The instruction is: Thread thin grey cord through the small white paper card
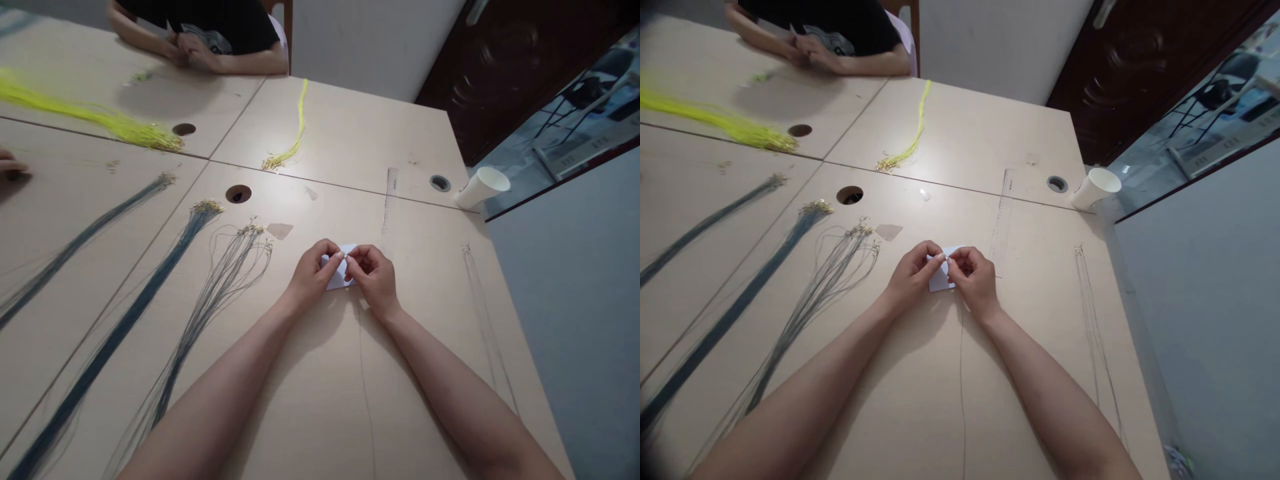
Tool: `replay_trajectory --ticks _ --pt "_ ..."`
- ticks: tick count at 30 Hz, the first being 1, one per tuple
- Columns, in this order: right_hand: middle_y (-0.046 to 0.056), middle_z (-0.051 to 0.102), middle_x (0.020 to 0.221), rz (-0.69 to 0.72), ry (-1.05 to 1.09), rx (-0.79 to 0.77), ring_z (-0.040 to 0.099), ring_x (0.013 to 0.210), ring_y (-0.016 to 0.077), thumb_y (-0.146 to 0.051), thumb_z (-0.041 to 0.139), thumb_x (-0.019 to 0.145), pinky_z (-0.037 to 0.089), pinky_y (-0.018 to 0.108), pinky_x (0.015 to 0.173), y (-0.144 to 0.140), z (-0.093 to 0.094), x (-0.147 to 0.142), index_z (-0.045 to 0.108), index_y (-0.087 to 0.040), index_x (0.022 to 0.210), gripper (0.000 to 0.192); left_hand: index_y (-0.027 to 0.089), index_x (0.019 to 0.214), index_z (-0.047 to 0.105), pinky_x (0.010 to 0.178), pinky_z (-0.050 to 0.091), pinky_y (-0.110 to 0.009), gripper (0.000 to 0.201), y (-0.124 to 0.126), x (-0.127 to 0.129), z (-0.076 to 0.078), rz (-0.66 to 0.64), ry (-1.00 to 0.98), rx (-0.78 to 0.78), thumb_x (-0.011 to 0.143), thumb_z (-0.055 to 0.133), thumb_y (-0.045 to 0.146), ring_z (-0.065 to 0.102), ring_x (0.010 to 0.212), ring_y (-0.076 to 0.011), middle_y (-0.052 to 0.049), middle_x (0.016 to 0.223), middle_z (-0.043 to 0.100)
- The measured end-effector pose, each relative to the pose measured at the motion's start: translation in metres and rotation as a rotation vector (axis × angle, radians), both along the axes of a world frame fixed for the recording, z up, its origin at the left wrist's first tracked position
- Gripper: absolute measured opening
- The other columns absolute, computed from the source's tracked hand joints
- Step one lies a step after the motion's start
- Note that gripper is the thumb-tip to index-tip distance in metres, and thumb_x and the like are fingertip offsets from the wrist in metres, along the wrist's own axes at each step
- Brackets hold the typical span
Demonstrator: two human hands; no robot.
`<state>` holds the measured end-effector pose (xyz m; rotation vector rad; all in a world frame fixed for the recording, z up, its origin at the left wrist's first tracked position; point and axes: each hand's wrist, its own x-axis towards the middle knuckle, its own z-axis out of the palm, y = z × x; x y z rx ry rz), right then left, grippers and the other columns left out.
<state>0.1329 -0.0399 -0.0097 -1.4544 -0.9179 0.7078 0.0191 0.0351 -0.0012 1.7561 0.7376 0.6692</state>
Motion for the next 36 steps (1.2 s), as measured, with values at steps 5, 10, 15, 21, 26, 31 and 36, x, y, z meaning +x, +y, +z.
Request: replay_trajectory --ticks 5,10,15,21,26,31,36 --pt "-0.005 0.055 0.055 -0.001 -0.016 -0.003 0.055 0.046 0.0096 -0.026 0.056 0.075 0.046 0.023 0.047 -0.0001 -0.0003 0.0001 0.053 -0.020 0.076 0.007 0.016 0.074 0.049 0.054 0.031 -0.021 0.020 0.0004 0.0001 -0.0004 0.000 0.001 0.003 0.083 0.046 0.034 0.039 0.058 -0.0084 0.002 0.068 0.048" --pt "-0.005 0.054 0.055 0.000 -0.007 0.008 0.054 0.046 0.0097 -0.025 0.056 0.076 0.046 0.023 0.047 -0.0003 -0.0001 -0.0003 0.053 -0.019 0.075 0.007 0.016 0.074 0.049 0.053 0.030 -0.021 0.020 0.0003 0.0001 -0.0007 -0.002 0.011 0.006 0.083 0.047 0.034 0.037 0.055 -0.0077 0.003 0.067 0.048" --pt "-0.005 0.054 0.055 0.009 -0.011 0.004 0.054 0.047 0.0097 -0.024 0.056 0.076 0.045 0.023 0.048 -0.0010 0.0009 0.0001 0.052 -0.019 0.075 0.006 0.017 0.074 0.049 0.053 0.030 -0.022 0.020 0.0001 0.0001 -0.0008 -0.005 0.016 0.018 0.083 0.047 0.035 0.036 0.055 -0.0078 0.003 0.066 0.047" --pt "-0.005 0.055 0.055 0.031 -0.011 -0.003 0.055 0.047 0.0102 -0.024 0.055 0.077 0.044 0.023 0.049 -0.0009 0.0005 0.0017 0.051 -0.019 0.075 0.006 0.017 0.074 0.048 0.056 0.031 -0.021 0.019 0.0003 -0.0003 -0.0023 -0.011 0.018 0.069 0.084 0.047 0.033 0.039 0.058 -0.0080 0.003 0.068 0.047" --pt "-0.005 0.055 0.054 0.044 0.005 -0.018 0.055 0.047 0.0102 -0.025 0.055 0.076 0.043 0.023 0.049 -0.0007 0.0008 0.0028 0.051 -0.019 0.075 0.007 0.017 0.074 0.047 0.055 0.031 -0.021 0.017 0.0001 -0.0001 -0.0044 -0.003 0.024 0.115 0.084 0.047 0.031 0.039 0.059 -0.0078 0.003 0.069 0.048" --pt "-0.005 0.056 0.054 0.065 0.022 -0.019 0.055 0.047 0.0102 -0.025 0.054 0.077 0.044 0.023 0.050 -0.0007 0.0015 0.0040 0.051 -0.019 0.075 0.007 0.017 0.074 0.048 0.056 0.032 -0.021 0.016 0.0003 0.0004 -0.0065 0.005 0.020 0.155 0.084 0.047 0.029 0.040 0.060 -0.0081 0.002 0.070 0.049" --pt "-0.005 0.055 0.053 0.056 0.035 -0.017 0.054 0.047 0.0101 -0.027 0.055 0.077 0.044 0.023 0.049 -0.0003 0.0012 0.0035 0.051 -0.019 0.076 0.008 0.017 0.074 0.048 0.056 0.032 -0.021 0.017 0.0000 0.0002 -0.0059 0.014 0.013 0.152 0.085 0.047 0.029 0.041 0.061 -0.0081 0.002 0.071 0.049"
